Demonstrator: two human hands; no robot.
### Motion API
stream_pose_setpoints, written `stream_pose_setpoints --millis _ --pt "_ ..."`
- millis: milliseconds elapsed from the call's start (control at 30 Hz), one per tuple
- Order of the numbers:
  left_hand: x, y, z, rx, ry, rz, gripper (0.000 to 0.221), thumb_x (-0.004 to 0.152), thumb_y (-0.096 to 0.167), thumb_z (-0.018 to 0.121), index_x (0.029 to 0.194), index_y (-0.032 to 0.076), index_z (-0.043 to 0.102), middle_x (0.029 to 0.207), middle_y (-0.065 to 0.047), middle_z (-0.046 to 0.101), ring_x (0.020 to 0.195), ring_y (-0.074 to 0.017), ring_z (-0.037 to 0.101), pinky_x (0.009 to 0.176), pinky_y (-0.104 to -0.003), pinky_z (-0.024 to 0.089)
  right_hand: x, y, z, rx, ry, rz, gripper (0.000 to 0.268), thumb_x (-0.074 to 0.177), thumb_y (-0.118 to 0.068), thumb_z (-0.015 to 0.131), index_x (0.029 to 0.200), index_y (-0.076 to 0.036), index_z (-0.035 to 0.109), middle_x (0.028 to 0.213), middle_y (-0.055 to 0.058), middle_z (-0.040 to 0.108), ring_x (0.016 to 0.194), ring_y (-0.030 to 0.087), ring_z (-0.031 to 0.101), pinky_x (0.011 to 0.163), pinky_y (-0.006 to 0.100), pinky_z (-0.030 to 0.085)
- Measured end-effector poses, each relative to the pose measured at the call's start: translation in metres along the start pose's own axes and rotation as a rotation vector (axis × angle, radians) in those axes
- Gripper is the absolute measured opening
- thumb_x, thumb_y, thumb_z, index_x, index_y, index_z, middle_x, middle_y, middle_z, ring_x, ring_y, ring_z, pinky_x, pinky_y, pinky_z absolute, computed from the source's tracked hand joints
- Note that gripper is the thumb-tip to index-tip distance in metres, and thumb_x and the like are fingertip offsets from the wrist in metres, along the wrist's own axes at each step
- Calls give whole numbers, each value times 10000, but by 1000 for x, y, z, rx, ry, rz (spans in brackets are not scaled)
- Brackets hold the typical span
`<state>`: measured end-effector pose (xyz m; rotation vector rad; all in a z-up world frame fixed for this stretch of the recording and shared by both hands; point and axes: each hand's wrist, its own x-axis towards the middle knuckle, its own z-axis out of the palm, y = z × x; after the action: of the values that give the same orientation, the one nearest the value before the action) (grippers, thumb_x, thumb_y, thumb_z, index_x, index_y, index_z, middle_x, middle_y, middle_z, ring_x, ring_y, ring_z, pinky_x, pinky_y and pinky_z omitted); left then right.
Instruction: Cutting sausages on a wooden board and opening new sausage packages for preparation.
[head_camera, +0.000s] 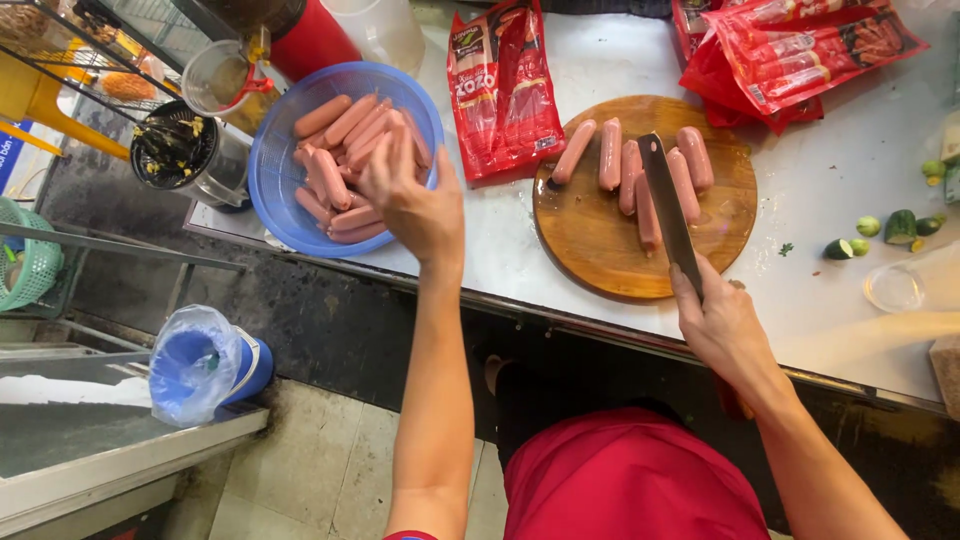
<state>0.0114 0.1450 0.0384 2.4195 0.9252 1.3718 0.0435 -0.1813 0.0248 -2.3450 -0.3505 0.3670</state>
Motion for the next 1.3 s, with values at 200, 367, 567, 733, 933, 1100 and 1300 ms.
stream_pose_setpoints --millis 200,367,567,733,933,1100,1300 --pt "-57 58 95 -327 -412 30 277 883 220 799 1102 53 769 1115 -148 761 1061 -321 693 958 -421 555 -2 -17 -1 6 -9 18 392 1037 -316 524 1373 -135 613 832 315 677 782 495 686 709 523 531" --pt "-77 65 110 -314 -630 -57 216 991 182 684 1178 137 783 1058 -137 772 962 -290 747 870 -388 589 -6 -4 3 27 3 -18 383 1035 -305 529 1356 -114 611 897 300 699 861 488 690 749 513 535" --pt "-85 67 73 -342 -439 53 288 781 77 742 1064 31 764 908 -183 746 840 -365 715 764 -469 567 -7 -4 9 56 -42 8 388 1023 -295 535 1358 -112 604 914 302 701 879 487 691 768 502 540" --pt "-95 89 18 -477 -467 -176 290 789 147 777 1060 43 782 871 -176 752 784 -339 737 731 -426 578 -3 -5 13 43 -75 29 386 1025 -301 537 1358 -116 603 896 297 704 873 484 696 763 505 541" --pt "-127 90 -4 -367 -696 -340 230 910 274 768 902 45 777 838 -134 772 792 -299 758 747 -393 587 -4 -7 19 30 -111 23 388 1018 -305 528 1369 -145 576 874 233 752 884 471 712 775 521 541" --pt "-132 82 3 -512 -509 -76 145 943 129 706 1017 28 781 974 -149 720 836 -347 709 735 -425 574 -5 -17 20 -51 -135 17 402 1022 -282 520 1408 -178 561 882 248 735 879 497 694 771 552 540" --pt "-129 85 -3 -518 -632 -202 147 940 136 713 1008 23 779 970 -132 719 803 -306 726 728 -383 590 -5 -28 23 -22 -135 -53 433 1003 -232 509 1433 -185 526 856 280 713 837 514 682 747 573 535"
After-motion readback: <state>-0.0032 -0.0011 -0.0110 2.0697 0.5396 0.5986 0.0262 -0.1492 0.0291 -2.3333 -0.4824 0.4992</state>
